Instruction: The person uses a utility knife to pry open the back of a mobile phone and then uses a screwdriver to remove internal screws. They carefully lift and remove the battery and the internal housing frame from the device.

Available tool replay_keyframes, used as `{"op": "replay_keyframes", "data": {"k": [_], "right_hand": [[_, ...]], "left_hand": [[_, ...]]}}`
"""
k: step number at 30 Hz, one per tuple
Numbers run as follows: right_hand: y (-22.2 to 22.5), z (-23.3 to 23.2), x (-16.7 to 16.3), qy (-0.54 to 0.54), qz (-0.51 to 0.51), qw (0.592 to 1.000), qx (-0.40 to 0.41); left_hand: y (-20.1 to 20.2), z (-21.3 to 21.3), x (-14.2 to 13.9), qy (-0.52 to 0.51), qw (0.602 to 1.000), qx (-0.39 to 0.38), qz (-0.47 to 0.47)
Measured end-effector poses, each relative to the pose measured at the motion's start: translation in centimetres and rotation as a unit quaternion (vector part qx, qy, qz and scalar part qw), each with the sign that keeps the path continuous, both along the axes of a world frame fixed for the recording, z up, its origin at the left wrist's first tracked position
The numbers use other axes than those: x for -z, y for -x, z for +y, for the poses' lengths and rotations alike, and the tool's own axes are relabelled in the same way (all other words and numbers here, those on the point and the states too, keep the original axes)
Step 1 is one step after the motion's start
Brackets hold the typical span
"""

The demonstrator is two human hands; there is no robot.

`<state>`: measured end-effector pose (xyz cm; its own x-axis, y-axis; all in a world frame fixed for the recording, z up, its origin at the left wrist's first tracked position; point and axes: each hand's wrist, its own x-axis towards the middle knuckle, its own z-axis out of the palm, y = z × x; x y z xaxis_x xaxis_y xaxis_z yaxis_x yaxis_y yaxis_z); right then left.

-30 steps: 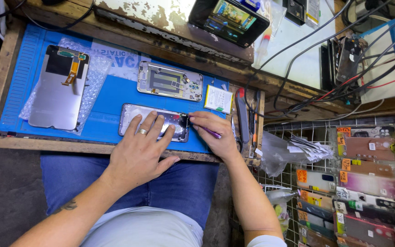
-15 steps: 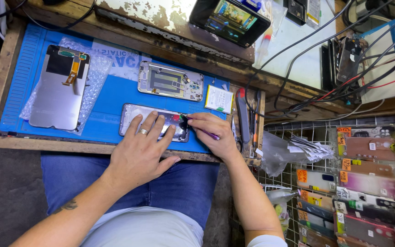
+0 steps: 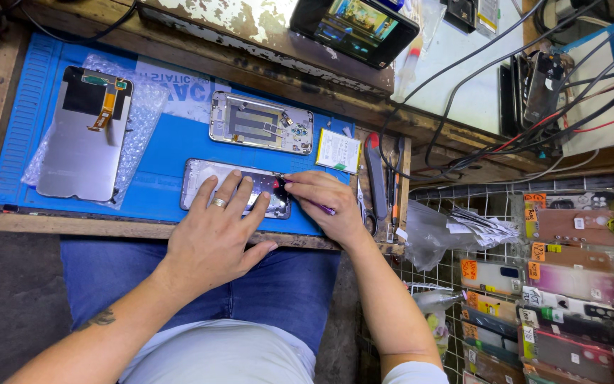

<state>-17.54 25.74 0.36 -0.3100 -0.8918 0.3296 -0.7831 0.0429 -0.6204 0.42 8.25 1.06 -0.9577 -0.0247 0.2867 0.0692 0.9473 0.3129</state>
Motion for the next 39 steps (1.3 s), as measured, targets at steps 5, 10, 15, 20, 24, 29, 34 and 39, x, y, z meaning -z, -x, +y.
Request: {"op": "replay_keyframes", "data": {"k": [5, 10, 15, 20, 24, 29, 34, 39], "right_hand": [[0.2, 0.3, 0.0, 0.004, -0.015, 1.000, 0.001], [0.3, 0.1, 0.3, 0.007, -0.006, 1.000, 0.003], [0.4, 0.2, 0.3, 0.002, -0.003, 1.000, -0.017], [0.6, 0.0, 0.3, 0.001, 0.009, 1.000, -0.010], [0.4, -0.1, 0.4, -0.001, 0.021, 1.000, -0.016], [0.9, 0.0, 0.2, -0.011, 0.034, 0.999, -0.025], [1.0, -0.3, 0.2, -0.018, 0.051, 0.998, -0.029], [1.0, -1.5, 0.4, -0.004, 0.057, 0.997, -0.045]], "left_hand": [[0.0, 0.0, 0.1, -0.006, 1.000, 0.003, 0.010], [-0.3, 0.1, 0.1, -0.017, 1.000, 0.001, 0.009], [0.0, 0.0, 0.0, 0.002, 1.000, 0.006, 0.005], [0.1, 0.0, 0.0, 0.003, 1.000, 0.005, 0.011], [-0.1, 0.0, 0.1, -0.005, 1.000, 0.005, 0.004], [0.0, 0.0, 0.2, -0.008, 1.000, 0.007, 0.005], [-0.1, 0.0, 0.3, -0.007, 1.000, 0.006, 0.008], [0.0, 0.0, 0.4, -0.008, 1.000, 0.006, 0.006]]}}
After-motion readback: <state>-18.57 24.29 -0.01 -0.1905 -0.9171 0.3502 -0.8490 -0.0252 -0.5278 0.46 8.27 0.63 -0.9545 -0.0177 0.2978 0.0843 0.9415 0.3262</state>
